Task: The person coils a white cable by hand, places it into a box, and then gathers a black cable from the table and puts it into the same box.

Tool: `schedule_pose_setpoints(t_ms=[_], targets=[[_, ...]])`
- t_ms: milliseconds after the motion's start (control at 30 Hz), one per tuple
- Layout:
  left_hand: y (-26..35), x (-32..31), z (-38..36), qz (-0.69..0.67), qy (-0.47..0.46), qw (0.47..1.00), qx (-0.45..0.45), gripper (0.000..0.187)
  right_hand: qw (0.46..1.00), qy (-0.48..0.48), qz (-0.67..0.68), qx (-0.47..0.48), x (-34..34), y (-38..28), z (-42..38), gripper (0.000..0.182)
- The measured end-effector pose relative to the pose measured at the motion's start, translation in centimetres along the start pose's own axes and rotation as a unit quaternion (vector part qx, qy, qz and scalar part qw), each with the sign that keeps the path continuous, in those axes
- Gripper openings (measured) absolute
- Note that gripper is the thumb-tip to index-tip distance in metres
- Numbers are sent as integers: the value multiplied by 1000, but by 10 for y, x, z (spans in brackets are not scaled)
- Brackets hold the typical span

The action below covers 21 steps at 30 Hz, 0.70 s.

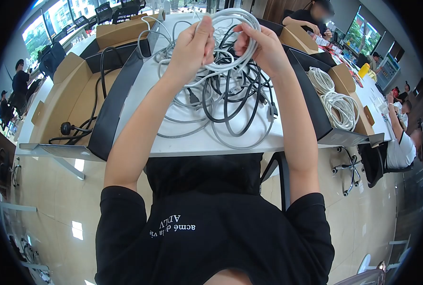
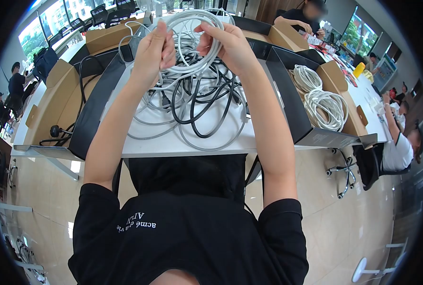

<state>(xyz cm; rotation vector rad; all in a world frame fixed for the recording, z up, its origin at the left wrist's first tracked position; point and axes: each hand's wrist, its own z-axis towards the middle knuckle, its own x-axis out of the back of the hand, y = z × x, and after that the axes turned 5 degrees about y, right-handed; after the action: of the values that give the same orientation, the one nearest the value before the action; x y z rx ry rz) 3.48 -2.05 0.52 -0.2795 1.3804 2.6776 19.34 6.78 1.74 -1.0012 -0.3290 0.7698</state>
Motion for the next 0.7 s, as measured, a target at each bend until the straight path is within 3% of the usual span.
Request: schedule_pose_setpoints(t_ms=[100,233,333,433,533,700], targets=[[-2,10,4,-57,15,998,17,38,996,74,-55,18,-18,3,-3,29],[1,10,7,-26,11,999,46,35,933,103,-319,133,-3,11,5,28],[-1,5,4,7,-5,999,46,34,977,143,-90,133,-20,12,4,23],[-1,2,3,17,0,999,51,34,995,40,-89,19,-14,2,-5,16],[-1,1,2,29,1,998,59,35,998,-47,12,-46,-5,4,-2,20],[0,5,2,51,-32,996,68,40,991,-34,107,-69,-5,3,-3,30]])
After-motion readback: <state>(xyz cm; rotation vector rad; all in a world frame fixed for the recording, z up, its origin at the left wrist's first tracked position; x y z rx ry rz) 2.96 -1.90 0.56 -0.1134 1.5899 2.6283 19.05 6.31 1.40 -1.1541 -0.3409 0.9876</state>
